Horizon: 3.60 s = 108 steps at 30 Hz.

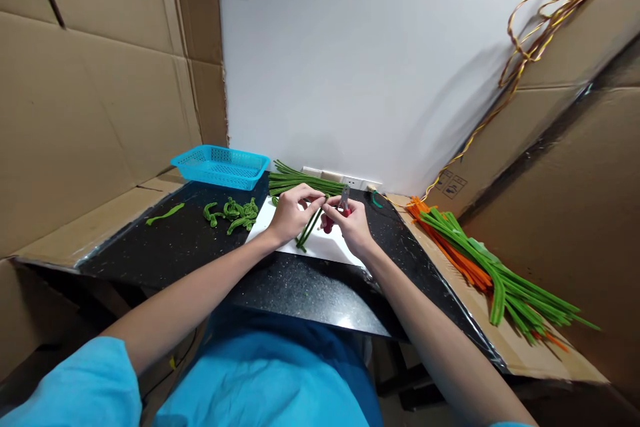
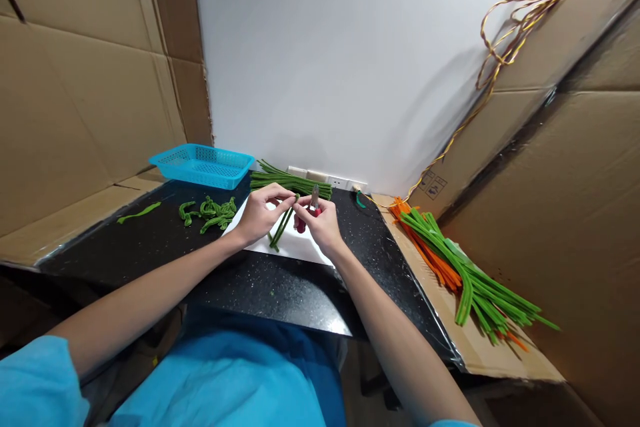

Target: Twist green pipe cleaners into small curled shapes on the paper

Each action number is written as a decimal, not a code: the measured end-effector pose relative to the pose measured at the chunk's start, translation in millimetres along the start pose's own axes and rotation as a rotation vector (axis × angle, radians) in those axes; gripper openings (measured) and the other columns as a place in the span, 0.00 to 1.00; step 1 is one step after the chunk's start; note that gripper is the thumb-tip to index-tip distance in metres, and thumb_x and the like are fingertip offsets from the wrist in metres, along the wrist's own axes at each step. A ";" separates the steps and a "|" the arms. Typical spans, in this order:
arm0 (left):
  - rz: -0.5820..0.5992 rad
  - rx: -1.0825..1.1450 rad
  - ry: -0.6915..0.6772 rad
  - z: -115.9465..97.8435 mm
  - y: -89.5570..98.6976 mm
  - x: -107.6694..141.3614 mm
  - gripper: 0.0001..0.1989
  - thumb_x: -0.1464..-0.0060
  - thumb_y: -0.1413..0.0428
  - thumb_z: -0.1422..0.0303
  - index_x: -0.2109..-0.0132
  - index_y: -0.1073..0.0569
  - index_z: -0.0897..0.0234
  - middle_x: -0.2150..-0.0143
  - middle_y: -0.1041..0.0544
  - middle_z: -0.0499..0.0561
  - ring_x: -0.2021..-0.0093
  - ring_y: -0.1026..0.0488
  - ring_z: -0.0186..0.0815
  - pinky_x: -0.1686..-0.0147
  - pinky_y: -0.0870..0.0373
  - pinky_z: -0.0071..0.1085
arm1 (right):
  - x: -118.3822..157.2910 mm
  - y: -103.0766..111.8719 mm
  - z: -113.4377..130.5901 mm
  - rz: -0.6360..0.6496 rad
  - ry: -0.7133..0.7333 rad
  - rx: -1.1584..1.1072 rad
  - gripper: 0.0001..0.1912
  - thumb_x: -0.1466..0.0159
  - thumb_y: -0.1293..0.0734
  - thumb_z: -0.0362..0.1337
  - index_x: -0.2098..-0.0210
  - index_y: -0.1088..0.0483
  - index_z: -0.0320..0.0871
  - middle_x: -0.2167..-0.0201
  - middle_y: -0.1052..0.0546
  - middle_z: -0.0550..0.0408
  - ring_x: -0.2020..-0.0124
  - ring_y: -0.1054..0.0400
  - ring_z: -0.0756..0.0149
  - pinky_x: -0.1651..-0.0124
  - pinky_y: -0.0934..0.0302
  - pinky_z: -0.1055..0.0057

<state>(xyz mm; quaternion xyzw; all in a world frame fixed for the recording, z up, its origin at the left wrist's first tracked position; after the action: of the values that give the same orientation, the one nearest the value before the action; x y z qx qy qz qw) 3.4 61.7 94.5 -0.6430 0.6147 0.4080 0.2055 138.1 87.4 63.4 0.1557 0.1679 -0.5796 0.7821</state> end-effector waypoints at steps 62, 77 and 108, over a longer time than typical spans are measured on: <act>0.327 -0.353 0.254 53.1 -24.0 9.3 0.17 0.30 0.52 0.60 0.56 0.21 0.62 0.61 0.18 0.54 0.60 0.23 0.42 0.60 0.34 0.34 | -12.5 42.3 -9.9 0.036 -0.003 0.191 0.16 0.35 0.29 0.50 0.68 0.30 0.44 0.79 0.29 0.58 0.81 0.37 0.68 0.76 0.41 0.70; 0.069 0.230 0.239 39.4 -12.6 -3.4 0.15 0.37 0.41 0.57 0.55 0.21 0.66 0.55 0.20 0.57 0.56 0.24 0.38 0.55 0.28 0.34 | 0.2 1.6 -26.4 0.158 -0.255 -0.293 0.20 0.42 0.21 0.49 0.67 0.31 0.43 0.74 0.26 0.58 0.75 0.29 0.67 0.62 0.28 0.62; 0.166 0.293 0.218 37.9 -13.2 -6.6 0.20 0.40 0.39 0.50 0.63 0.28 0.65 0.70 0.28 0.49 0.71 0.33 0.31 0.71 0.36 0.28 | 8.1 -12.2 -34.5 0.278 -0.365 -0.330 0.15 0.40 0.22 0.43 0.67 0.28 0.41 0.73 0.24 0.54 0.72 0.28 0.64 0.62 0.30 0.63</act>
<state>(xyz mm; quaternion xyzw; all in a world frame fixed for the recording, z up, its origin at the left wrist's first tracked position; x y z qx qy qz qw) 6.3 97.0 74.4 -0.5939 0.7370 0.2574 0.1948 125.8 92.2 28.3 -0.0592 0.0936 -0.4498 0.8862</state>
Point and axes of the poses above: each hand's wrist, its own x-axis away from the middle knuckle, its own y-axis out of the back of the hand, z = x × y, the point moved 10 cm from there along -x, towards the middle knuckle
